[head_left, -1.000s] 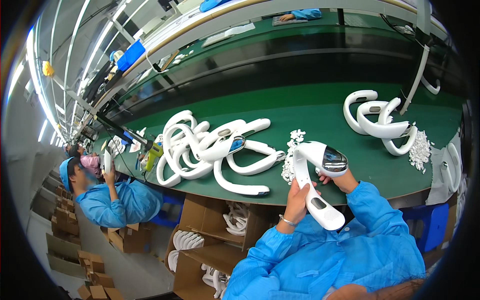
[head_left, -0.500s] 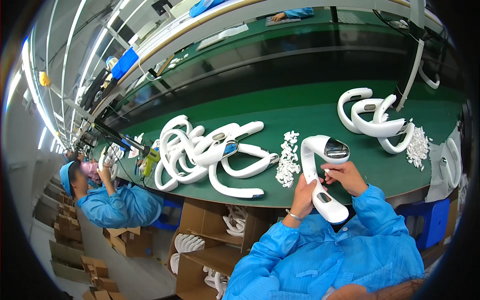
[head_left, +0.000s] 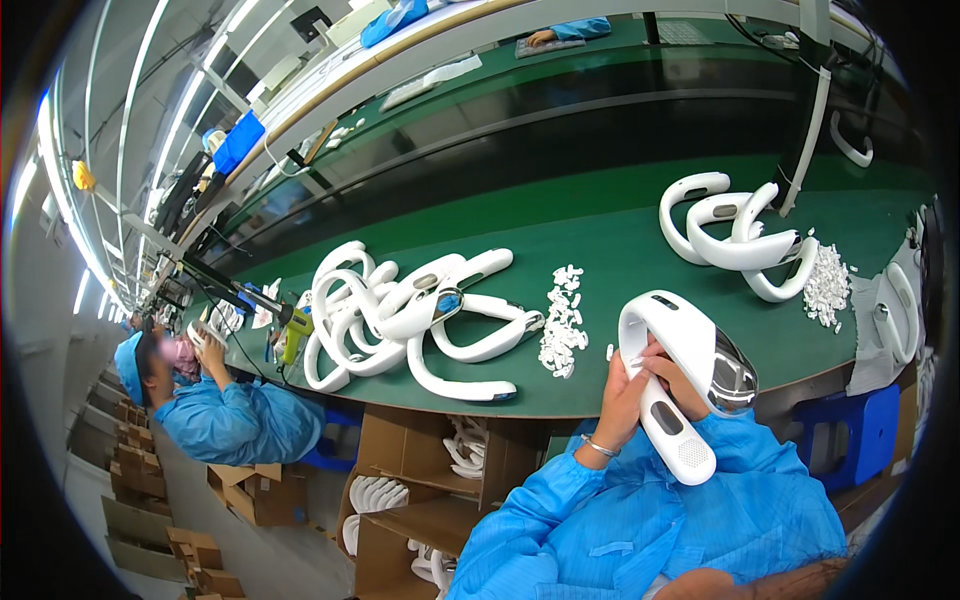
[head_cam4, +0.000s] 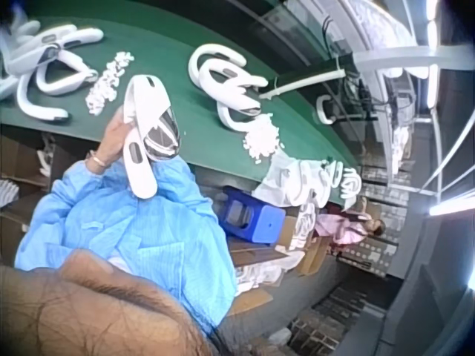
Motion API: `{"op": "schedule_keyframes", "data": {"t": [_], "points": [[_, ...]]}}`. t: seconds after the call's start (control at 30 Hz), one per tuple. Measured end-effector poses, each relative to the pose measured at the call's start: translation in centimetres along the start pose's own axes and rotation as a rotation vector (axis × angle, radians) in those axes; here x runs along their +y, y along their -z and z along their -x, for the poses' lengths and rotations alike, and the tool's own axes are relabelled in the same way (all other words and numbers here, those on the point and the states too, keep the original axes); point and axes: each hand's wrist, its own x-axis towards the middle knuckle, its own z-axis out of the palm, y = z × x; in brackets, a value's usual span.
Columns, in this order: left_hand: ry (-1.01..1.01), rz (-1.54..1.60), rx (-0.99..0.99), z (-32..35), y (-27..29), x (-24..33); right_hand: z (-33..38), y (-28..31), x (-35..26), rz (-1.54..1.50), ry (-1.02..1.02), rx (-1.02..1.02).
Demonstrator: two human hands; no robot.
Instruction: The worker is assembling white U-shaped plastic components for neck massagers at a factory station.
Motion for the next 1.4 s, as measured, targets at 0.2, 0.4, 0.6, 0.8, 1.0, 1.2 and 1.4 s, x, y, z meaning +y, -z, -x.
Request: {"op": "schedule_keyframes", "data": {"t": [0.2,0.4,0.6,0.8,1.0,1.2,1.4], "points": [[0.0,-0.046,-0.042,0.1,0.2,-0.4,-0.3,1.6,2.0,-0.067,-0.011,-0.068],[-0.255,-0.524,0.107,0.4,0.0,-0.4,-1.1,1.4,2.2,-0.202,-0.132,-0.279],[-0.507,-0.975,0.092,0.9,-1.7,0.8,-1.3,2.3,7.0,-0.56,0.002,-0.171],[-0.302,-0.731,0.077,-0.8,0.1,-0.7,-1.4,1.9,5.6,-0.276,-0.046,-0.129],[0.104,-0.074,0.213,-9.4,1.0,2.7,-3.1,5.3,6.8,-0.035,0.243,-0.025],[-0.205,-0.533,0.474,-27.1,8.0,3.5,-0.1,10.1,7.8,-0.002,-0.01,0.014],[0.048,-0.782,0.68,-37.2,5.3,5.8,1.7,11.9,8.3,-0.205,-0.03,0.065]]}}
